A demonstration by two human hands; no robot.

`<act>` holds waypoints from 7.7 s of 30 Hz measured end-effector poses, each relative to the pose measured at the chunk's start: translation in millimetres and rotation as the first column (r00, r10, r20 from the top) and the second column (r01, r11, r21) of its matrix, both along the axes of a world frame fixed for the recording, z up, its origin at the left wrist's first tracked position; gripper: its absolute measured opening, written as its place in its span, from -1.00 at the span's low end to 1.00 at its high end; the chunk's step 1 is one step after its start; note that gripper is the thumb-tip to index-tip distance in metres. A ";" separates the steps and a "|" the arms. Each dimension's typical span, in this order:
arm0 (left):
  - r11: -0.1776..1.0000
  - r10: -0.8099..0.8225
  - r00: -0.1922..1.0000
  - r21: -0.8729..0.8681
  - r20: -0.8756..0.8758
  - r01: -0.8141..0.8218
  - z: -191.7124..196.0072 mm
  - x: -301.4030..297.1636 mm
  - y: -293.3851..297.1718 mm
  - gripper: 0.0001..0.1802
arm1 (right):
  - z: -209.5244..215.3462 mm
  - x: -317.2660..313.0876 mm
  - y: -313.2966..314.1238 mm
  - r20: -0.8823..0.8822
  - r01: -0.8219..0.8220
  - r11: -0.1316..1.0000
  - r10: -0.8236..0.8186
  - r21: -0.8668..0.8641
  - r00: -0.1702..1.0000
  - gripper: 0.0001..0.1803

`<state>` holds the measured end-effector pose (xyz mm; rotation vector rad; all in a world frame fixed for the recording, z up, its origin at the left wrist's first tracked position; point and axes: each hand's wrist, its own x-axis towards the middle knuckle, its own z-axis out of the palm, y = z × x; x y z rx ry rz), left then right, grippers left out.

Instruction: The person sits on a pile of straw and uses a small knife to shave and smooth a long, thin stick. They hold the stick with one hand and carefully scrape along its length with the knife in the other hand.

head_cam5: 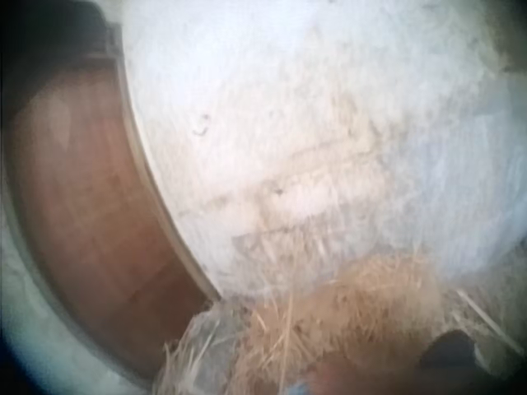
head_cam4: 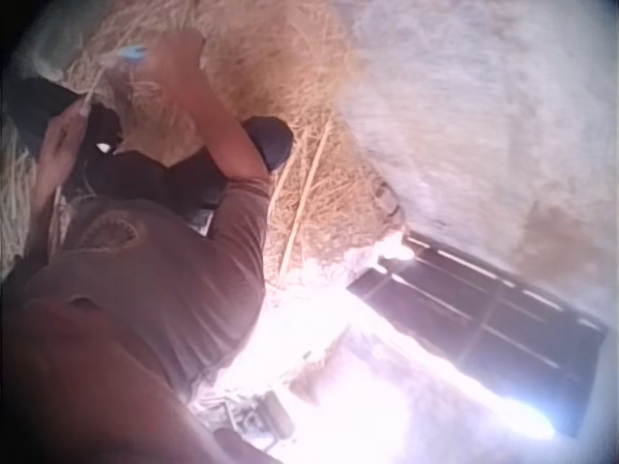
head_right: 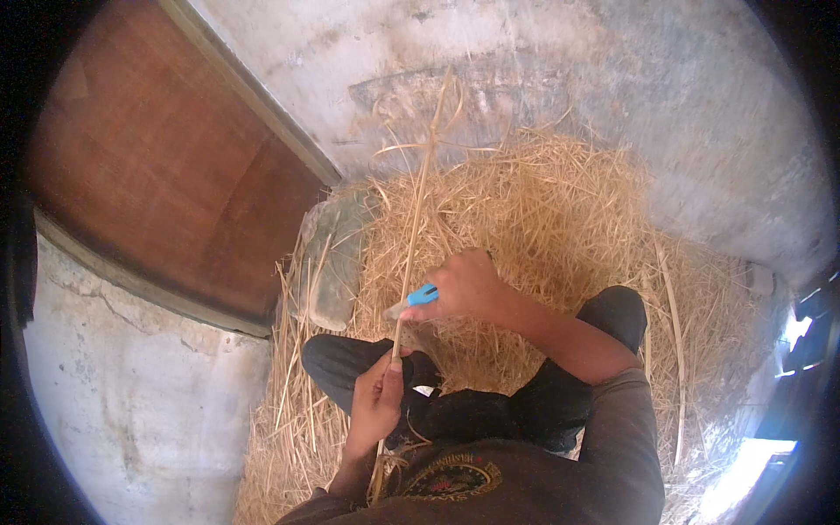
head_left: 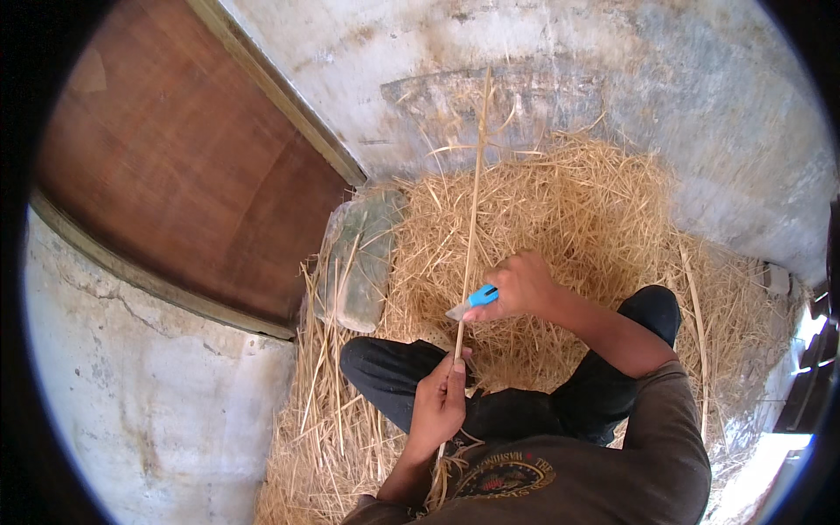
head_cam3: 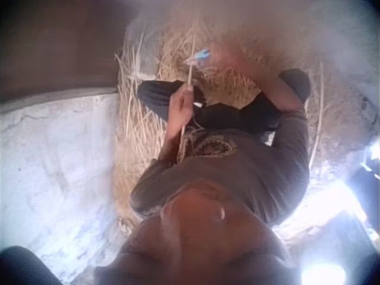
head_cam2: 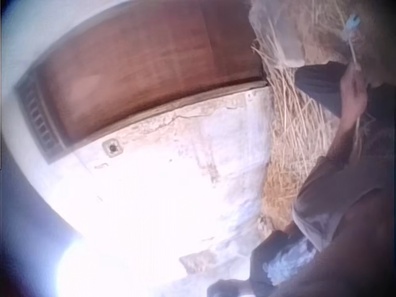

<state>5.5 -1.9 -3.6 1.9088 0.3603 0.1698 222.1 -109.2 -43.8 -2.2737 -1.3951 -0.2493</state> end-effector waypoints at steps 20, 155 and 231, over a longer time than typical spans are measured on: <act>0.989 -0.129 0.984 -0.087 -0.120 0.119 4.8 -31.8 -13.4 -0.67 | 3.3 142.2 -35.8 -0.261 0.637 0.756 -0.651 -0.148 0.713 -0.19; 0.912 -0.124 0.987 -0.404 -0.105 0.072 -3.5 -38.9 4.3 -0.71 | -6.5 26.8 -6.1 -0.164 0.259 0.951 -0.286 -0.171 0.944 -0.18; 0.986 -0.070 0.995 -0.153 -0.067 0.059 -2.4 -14.6 -0.3 -0.80 | -11.6 2.4 -3.7 -0.021 0.050 0.999 -0.050 0.003 0.999 -0.22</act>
